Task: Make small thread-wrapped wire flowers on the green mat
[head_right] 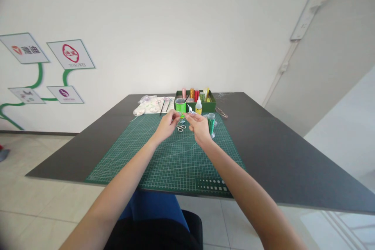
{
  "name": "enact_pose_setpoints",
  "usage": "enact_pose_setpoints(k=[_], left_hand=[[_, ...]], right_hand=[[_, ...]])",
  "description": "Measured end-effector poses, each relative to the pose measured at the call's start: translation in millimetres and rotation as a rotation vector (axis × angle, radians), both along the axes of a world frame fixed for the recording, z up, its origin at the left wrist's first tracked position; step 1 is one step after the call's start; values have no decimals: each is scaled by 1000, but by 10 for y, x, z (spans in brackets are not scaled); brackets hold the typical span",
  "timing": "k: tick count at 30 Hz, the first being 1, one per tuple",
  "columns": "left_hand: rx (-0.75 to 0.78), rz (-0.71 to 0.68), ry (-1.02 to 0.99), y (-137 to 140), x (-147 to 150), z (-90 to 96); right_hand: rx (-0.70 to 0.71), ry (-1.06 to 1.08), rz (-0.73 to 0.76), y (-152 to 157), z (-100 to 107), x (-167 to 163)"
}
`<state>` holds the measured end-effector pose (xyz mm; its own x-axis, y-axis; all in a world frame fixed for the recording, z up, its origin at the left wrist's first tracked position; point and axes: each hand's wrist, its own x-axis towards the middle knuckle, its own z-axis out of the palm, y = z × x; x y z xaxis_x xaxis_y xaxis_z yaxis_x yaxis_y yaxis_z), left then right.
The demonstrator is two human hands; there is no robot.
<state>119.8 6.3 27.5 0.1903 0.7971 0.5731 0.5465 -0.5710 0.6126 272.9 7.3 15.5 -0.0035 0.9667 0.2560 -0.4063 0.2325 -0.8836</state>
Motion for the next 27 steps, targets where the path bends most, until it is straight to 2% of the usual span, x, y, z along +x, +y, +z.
enact_pose_setpoints(k=[3,6,10,12,15,19,27], left_hand=[[-55,-47,-99,59,107,-147],[-184,-173,-225,80,157,-318],[-333,-349,-416,39,165,-469],[-370,-377,-479,7,153,-498],[-360,-341,-521,-27,133,-514],[-305,-308,-550,-45,132,-530],[-312,-391,-534,-103,176,-514]], right_hand=[[-13,12,-38,-26,-119,-50],[-19,6,-44,-65,-199,-50],[-9,-7,-43,-84,-172,13],[5,11,-74,-69,-137,56],[21,22,-111,-33,-103,119],[56,-88,-109,-11,-101,165],[42,-113,-72,-35,-157,110]])
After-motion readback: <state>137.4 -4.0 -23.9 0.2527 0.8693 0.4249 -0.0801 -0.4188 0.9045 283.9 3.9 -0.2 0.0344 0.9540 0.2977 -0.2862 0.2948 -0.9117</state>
